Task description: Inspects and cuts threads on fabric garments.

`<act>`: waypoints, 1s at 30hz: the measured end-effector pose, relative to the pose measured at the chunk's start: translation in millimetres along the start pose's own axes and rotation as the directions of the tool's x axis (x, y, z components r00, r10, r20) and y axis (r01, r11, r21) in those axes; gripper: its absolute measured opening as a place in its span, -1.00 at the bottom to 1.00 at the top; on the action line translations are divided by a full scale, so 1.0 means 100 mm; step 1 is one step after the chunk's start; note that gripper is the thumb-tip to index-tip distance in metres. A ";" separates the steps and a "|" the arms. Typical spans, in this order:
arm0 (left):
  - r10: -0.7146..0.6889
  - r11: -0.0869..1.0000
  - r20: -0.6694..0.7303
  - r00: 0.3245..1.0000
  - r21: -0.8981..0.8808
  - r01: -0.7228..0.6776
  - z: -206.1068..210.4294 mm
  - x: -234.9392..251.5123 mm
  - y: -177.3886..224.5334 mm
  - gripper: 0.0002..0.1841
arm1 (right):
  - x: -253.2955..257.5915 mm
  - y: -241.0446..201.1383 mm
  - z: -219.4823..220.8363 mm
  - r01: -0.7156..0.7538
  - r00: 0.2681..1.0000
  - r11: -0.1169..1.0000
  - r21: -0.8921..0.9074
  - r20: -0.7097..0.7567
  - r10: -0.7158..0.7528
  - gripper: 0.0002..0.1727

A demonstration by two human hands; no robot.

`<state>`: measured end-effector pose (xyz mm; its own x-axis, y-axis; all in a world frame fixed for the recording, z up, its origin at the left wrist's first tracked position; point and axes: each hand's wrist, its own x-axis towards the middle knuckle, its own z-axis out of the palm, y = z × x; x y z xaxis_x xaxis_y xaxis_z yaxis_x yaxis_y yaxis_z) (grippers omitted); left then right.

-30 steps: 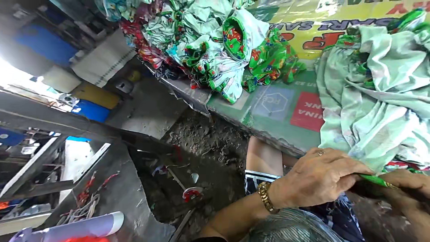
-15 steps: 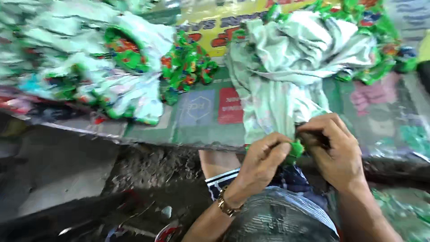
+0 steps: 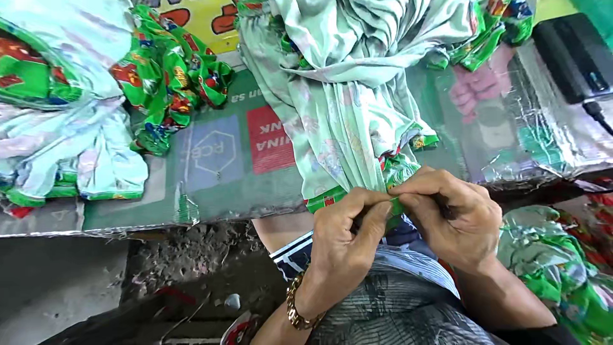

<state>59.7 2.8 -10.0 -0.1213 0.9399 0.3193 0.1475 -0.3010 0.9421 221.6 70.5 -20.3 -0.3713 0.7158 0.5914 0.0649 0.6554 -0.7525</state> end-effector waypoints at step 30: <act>-0.087 0.987 -0.010 0.996 -0.137 0.085 0.06 0.04 0.09 -0.90 | -0.05 -0.15 -0.29 0.042 0.993 0.974 -0.223 0.113 -0.017 -0.85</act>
<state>66.6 4.5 -0.9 -0.1435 0.9609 0.2369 0.0006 -0.2393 0.9710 249.5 64.3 -3.7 -0.4750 0.6729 0.5671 0.2545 0.7220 -0.6434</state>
